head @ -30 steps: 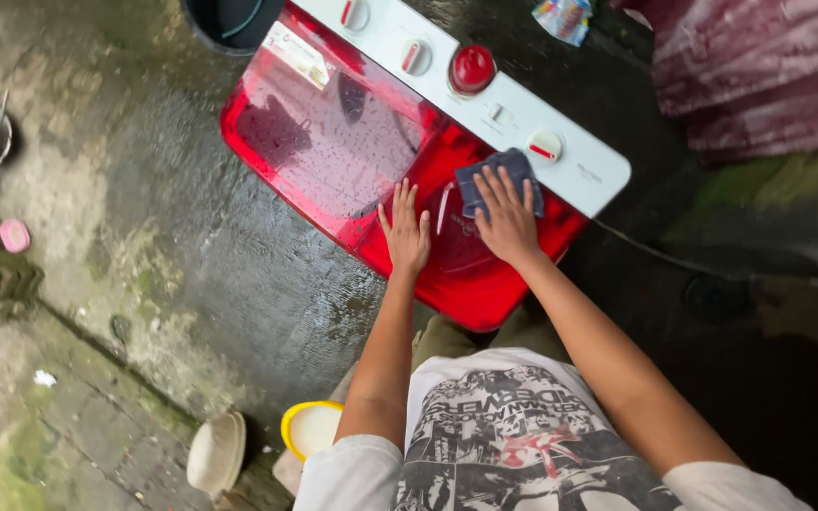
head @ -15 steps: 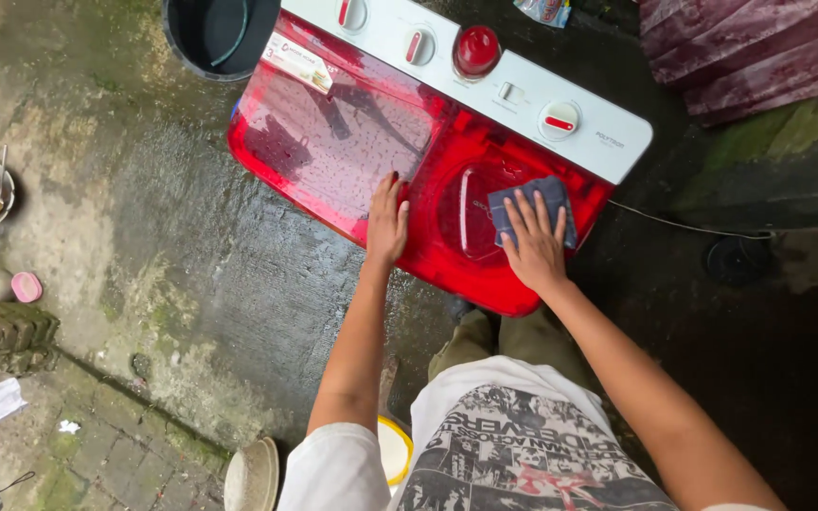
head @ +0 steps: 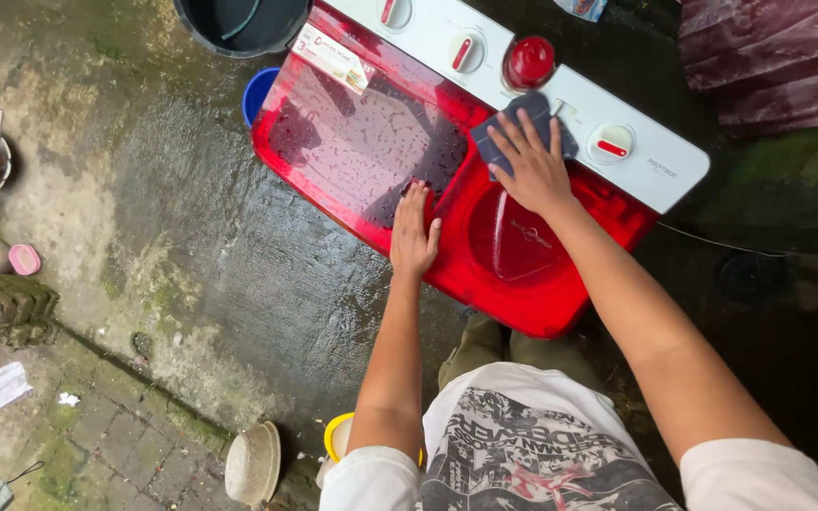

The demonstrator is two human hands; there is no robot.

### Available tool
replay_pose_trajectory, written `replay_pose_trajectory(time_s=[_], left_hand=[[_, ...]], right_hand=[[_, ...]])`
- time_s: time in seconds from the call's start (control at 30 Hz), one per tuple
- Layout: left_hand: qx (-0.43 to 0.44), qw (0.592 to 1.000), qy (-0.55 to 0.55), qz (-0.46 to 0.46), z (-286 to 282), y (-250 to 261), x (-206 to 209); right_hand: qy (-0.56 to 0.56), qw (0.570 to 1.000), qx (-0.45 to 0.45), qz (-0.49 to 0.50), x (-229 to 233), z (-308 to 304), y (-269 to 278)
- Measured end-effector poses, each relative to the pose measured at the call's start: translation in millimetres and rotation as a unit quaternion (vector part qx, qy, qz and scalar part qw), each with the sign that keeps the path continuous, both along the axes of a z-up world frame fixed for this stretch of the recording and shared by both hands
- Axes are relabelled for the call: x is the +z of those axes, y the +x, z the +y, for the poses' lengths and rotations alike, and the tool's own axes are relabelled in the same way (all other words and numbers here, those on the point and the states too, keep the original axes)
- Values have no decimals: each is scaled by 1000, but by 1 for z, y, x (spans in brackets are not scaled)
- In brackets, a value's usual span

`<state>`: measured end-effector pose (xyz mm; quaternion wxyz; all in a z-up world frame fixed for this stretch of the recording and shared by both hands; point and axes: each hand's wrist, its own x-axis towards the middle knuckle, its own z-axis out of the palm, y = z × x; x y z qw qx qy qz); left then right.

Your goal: The recorder is cleaning a twin-tub washing machine using a cloth.

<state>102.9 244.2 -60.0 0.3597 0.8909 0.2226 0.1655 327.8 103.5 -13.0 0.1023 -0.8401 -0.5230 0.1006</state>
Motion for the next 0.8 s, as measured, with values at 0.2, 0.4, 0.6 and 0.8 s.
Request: replay_pose_trajectory(time_s=[0.2, 0.4, 0.6, 0.8], left_hand=[[2, 1000, -7, -20, 2, -1, -4], [9, 999, -19, -33, 3, -3, -2], [7, 999, -15, -39, 3, -4, -6], [-2, 999, -11, -34, 4, -3, -9]], right_hand=[[13, 997, 1, -75, -29, 19, -80], [-34, 977, 211, 10, -9, -25, -72], [-7, 996, -53, -74, -13, 0, -16], [16, 1000, 2, -26, -7, 18, -101]])
